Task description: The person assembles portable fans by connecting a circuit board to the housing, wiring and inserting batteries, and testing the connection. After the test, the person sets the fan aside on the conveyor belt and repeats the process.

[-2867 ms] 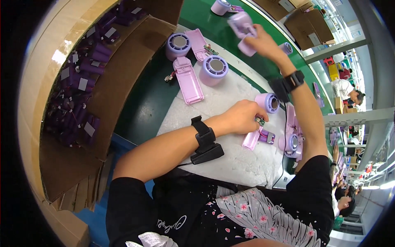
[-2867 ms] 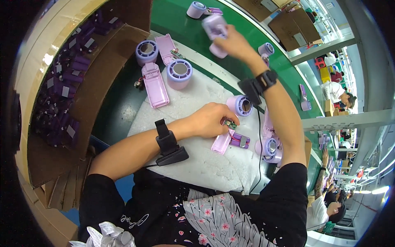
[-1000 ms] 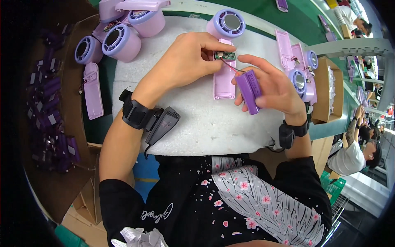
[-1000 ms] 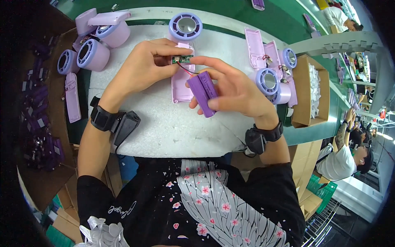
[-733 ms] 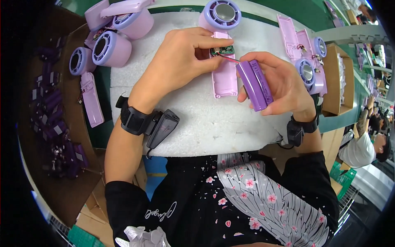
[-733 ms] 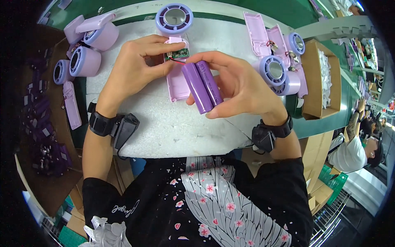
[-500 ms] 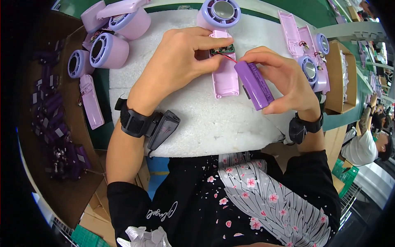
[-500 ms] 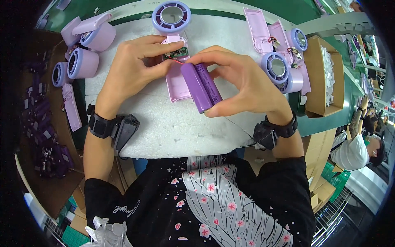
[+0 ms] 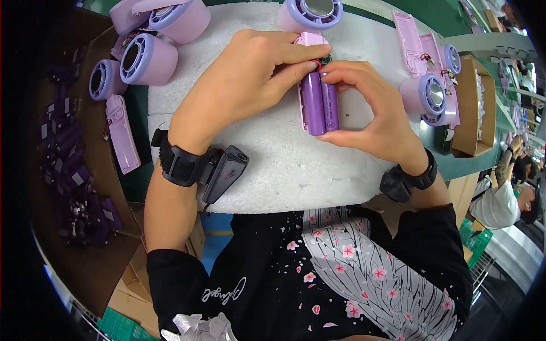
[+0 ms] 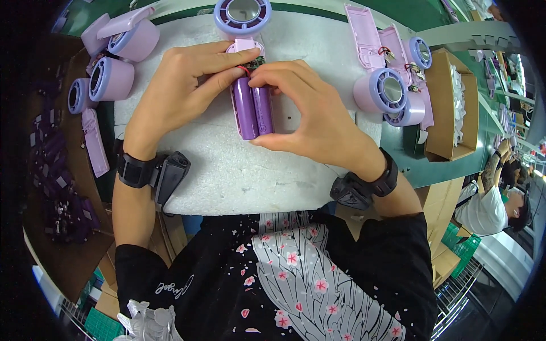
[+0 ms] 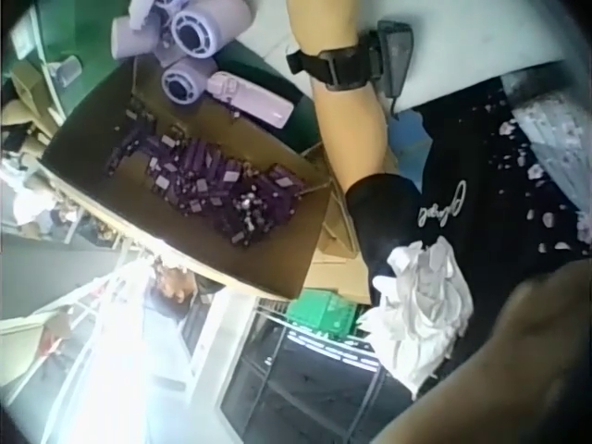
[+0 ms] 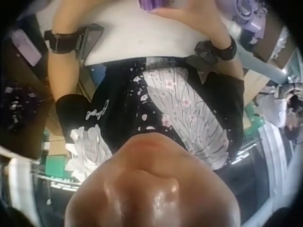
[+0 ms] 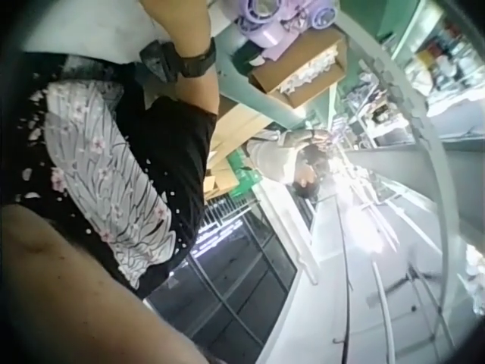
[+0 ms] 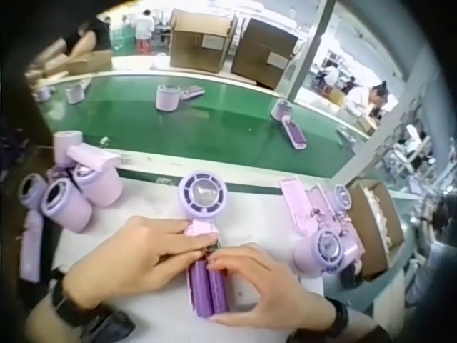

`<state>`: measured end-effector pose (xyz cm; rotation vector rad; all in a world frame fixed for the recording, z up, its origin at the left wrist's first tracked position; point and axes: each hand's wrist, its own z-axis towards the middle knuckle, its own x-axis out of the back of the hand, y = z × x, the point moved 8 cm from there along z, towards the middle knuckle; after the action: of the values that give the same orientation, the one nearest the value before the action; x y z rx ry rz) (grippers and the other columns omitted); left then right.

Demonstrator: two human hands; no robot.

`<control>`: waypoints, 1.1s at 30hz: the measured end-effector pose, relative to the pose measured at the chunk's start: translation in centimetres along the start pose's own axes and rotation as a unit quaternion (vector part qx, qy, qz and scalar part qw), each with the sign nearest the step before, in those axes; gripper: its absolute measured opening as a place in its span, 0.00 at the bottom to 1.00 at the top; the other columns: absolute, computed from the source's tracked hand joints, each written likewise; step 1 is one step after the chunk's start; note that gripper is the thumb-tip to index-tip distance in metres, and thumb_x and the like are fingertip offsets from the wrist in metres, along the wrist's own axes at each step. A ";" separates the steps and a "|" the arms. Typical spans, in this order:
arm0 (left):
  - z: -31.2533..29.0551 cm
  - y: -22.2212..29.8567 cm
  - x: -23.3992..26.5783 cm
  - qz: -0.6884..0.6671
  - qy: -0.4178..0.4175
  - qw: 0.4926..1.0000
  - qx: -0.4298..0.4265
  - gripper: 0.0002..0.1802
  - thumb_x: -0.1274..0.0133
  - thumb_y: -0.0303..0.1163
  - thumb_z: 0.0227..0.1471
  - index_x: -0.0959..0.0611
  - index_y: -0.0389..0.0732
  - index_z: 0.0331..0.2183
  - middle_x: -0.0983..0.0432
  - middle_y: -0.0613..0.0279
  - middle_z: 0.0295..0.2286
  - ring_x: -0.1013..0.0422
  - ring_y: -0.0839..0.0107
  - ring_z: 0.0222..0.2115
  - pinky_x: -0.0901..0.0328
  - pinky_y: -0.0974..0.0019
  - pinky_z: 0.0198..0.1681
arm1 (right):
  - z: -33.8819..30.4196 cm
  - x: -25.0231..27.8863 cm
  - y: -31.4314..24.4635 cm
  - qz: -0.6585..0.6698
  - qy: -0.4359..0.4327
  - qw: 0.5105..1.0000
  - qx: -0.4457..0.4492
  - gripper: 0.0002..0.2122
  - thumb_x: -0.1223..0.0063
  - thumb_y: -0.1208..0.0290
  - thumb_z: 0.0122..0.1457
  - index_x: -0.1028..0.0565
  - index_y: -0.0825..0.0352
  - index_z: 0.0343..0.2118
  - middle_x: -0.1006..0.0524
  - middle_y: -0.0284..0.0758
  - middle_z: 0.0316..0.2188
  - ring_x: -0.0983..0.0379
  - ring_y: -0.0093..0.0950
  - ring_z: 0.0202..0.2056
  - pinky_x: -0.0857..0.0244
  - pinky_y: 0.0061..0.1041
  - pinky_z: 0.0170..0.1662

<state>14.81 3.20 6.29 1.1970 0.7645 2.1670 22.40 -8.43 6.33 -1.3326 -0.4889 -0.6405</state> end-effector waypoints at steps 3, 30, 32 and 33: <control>-0.2 -0.2 0.0 0.004 0.008 1.000 -0.016 0.16 0.46 0.26 0.52 0.18 0.38 0.44 0.20 0.49 0.32 0.26 0.60 0.27 0.33 0.66 0.35 | -0.1 0.1 -1.0 -0.094 0.030 0.995 0.030 0.31 0.28 0.74 0.36 0.28 0.69 0.48 0.30 0.40 0.51 0.29 0.32 0.46 0.32 0.28 0.47; -0.6 -2.2 -0.4 -0.055 -0.055 0.987 0.142 0.28 0.33 0.28 0.41 0.19 0.42 0.48 0.18 0.62 0.33 0.32 0.82 0.27 0.34 0.74 0.34 | 1.2 -0.3 0.9 0.013 0.053 0.997 -0.060 0.32 0.27 0.76 0.35 0.29 0.66 0.48 0.37 0.36 0.51 0.33 0.27 0.44 0.34 0.24 0.44; -0.7 -2.6 -0.3 -0.077 -0.072 0.975 0.197 0.29 0.33 0.26 0.39 0.19 0.42 0.48 0.18 0.63 0.34 0.32 0.81 0.27 0.34 0.74 0.33 | 1.4 -0.2 0.3 0.007 0.038 0.998 -0.051 0.33 0.27 0.76 0.35 0.30 0.65 0.49 0.37 0.36 0.51 0.35 0.27 0.44 0.35 0.23 0.44; -0.8 -2.5 -0.2 -0.073 -0.068 0.976 0.193 0.29 0.33 0.26 0.39 0.19 0.42 0.48 0.18 0.63 0.34 0.32 0.81 0.27 0.34 0.74 0.33 | 1.5 -0.3 0.1 0.001 0.041 0.998 -0.046 0.31 0.28 0.76 0.36 0.29 0.65 0.48 0.36 0.36 0.50 0.34 0.26 0.42 0.35 0.23 0.43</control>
<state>14.66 4.61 4.09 1.4118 1.2111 1.8452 22.33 -6.96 6.35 -1.3875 -0.3956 -0.7190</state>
